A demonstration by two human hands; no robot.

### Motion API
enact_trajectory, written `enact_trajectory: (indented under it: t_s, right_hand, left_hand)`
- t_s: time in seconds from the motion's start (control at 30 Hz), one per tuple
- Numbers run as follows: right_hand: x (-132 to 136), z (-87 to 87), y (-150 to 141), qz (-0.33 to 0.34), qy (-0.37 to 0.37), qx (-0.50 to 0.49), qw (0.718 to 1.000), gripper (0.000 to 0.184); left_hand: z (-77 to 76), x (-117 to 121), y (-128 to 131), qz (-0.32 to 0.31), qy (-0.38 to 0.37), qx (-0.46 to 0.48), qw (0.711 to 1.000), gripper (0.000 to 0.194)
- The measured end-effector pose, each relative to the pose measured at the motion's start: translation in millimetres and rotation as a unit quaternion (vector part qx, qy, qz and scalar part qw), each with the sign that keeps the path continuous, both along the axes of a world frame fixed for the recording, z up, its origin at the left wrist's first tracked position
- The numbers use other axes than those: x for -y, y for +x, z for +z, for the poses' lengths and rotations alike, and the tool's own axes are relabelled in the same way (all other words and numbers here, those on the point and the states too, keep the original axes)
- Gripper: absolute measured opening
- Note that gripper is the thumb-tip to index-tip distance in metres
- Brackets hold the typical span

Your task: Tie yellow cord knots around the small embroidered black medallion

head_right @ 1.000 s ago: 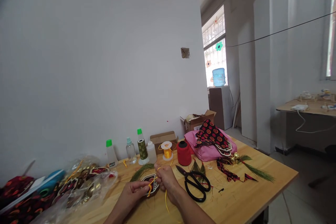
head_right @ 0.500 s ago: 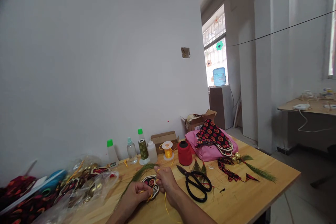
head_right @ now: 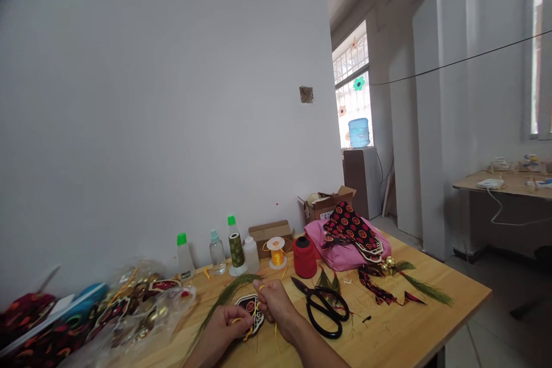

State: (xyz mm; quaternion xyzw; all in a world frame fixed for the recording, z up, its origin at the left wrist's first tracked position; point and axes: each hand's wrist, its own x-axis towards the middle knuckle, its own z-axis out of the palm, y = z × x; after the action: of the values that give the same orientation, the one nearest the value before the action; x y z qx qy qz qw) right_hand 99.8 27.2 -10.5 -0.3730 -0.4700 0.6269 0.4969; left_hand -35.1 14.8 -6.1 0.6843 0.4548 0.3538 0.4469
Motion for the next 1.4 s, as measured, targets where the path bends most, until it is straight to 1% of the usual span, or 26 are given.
enact_trajectory:
  t_s: [0.1, 0.27, 0.4, 0.5, 0.67, 0.83, 0.97, 1.07, 1.27, 1.4]
  right_hand:
    - [0, -0.7, 0, 0.008, 0.007, 0.001, 1.0, 0.043]
    - [5, 3.7, 1, 0.01, 0.019, -0.005, 1.0, 0.041]
    - [8, 4.5, 0, 0.001, 0.033, -0.008, 0.999, 0.04]
    - [7, 1.8, -2, -0.017, 0.042, -0.003, 0.999, 0.04]
    - [2, -3.5, -9, -0.079, 0.07, 0.024, 0.994, 0.042]
    - [-5, -7.2, -8, -0.125, 0.138, 0.09, 0.978, 0.043]
    - [-5, -10.1, -1, -0.136, 0.201, 0.166, 0.956, 0.041]
    - [-2, -10.8, 3, -0.138, 0.235, 0.212, 0.939, 0.038]
    - [0, -10.4, 4, -0.143, 0.268, 0.263, 0.915, 0.039]
    - [-1, -10.1, 0, -0.148, 0.267, 0.261, 0.915, 0.039]
  left_hand:
    - [0.3, 1, 0, 0.015, 0.014, -0.014, 1.0, 0.029]
    - [1.1, 1, -2, 0.003, 0.027, -0.033, 0.999, 0.03]
    - [2.0, 2, -1, 0.008, 0.037, -0.046, 0.998, 0.028]
    - [3.1, 4, 0, 0.011, 0.045, -0.065, 0.997, 0.026]
    - [2.6, 6, 4, 0.015, 0.073, -0.108, 0.991, 0.028]
    - [3.0, 7, 5, 0.008, 0.072, -0.1, 0.992, 0.026]
    - [4.4, 7, 3, 0.012, 0.082, -0.121, 0.989, 0.023]
    - [6.3, 8, 3, 0.013, 0.086, -0.127, 0.988, 0.022]
    - [7.1, 7, 3, 0.017, 0.082, -0.128, 0.988, 0.023]
    - [7.3, 6, 2, 0.014, 0.089, -0.12, 0.989, 0.023]
